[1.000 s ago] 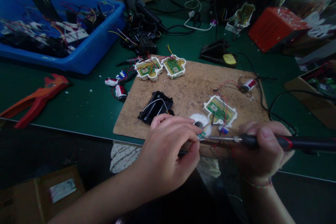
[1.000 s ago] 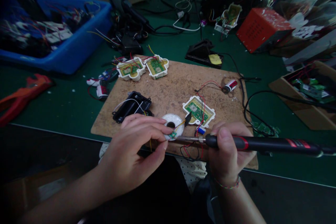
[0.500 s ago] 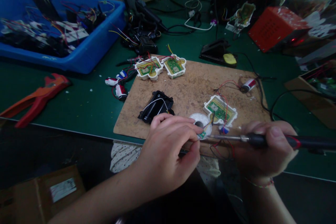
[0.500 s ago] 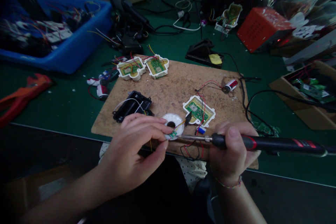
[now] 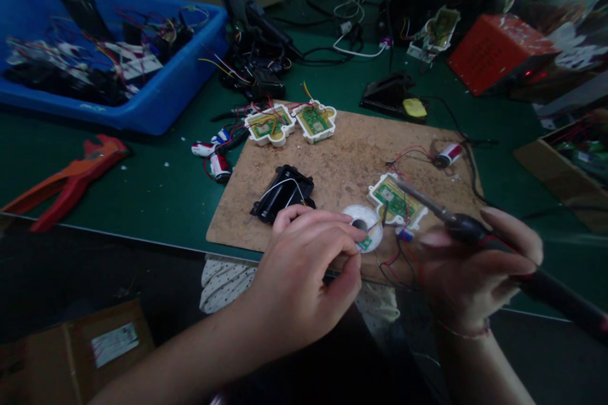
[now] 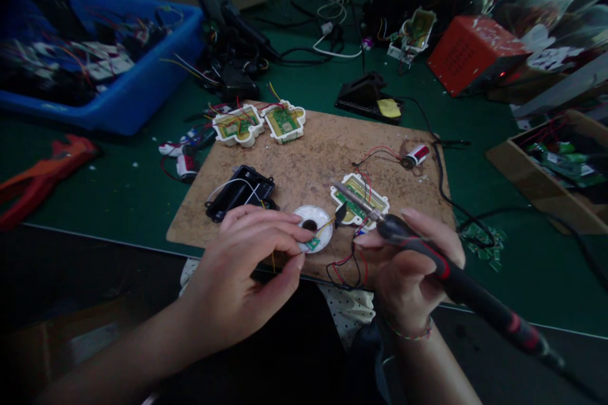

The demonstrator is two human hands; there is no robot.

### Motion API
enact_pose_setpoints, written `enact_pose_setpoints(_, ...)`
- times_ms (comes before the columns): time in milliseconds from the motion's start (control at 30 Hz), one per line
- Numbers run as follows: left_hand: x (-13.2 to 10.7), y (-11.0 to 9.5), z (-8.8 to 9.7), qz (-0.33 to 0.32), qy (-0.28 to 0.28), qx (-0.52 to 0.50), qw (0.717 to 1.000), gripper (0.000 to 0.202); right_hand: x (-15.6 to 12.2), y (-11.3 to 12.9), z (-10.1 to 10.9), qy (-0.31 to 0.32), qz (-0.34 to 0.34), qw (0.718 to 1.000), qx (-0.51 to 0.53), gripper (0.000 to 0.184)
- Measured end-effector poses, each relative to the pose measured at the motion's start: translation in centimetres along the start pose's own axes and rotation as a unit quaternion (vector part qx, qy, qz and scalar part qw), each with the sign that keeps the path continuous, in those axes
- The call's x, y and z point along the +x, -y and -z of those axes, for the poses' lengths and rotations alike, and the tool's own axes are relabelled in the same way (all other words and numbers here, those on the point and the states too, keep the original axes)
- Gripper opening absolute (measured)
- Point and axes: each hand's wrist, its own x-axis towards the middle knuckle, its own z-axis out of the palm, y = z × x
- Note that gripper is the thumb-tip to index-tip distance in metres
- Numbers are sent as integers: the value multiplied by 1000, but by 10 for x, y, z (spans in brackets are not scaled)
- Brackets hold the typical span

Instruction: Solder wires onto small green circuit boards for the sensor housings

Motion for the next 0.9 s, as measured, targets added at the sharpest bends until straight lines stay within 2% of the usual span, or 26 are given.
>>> enact_pose_setpoints(100, 0, 1, 0, -1, -3, -1, 1000, 12, 0, 3, 1, 88, 80, 992, -34, 30)
enact_pose_setpoints(233, -1, 1, 0, 0, 1, 1, 1000, 12, 5, 8, -7, 199, 96, 973, -67, 54)
enact_pose_setpoints(333, -2, 1, -1, 3, 3, 4, 1000, 11, 7, 10, -12, 237, 75, 964, -96, 56)
enact_pose_setpoints(500, -3, 4, 9, -37, 7, 12, 999, 8, 6, 11, -14, 245, 42, 964, -98, 50)
enact_pose_setpoints(667, -15, 16, 35, -108, -92, 40, 989, 22, 4, 14, -15, 235, 10, 967, -96, 46)
enact_pose_setpoints(733, -21, 21, 41, -125, -113, 65, 983, 25, 4, 15, -16, 232, 10, 968, -95, 46)
enact_pose_setpoints(833, -30, 25, 38, -186, -84, 134, 970, 23, 4, 16, -17, 226, 12, 969, -95, 46)
enact_pose_setpoints(900, -33, 25, 30, -251, -42, 202, 946, 20, 4, 16, -17, 225, 12, 970, -92, 45)
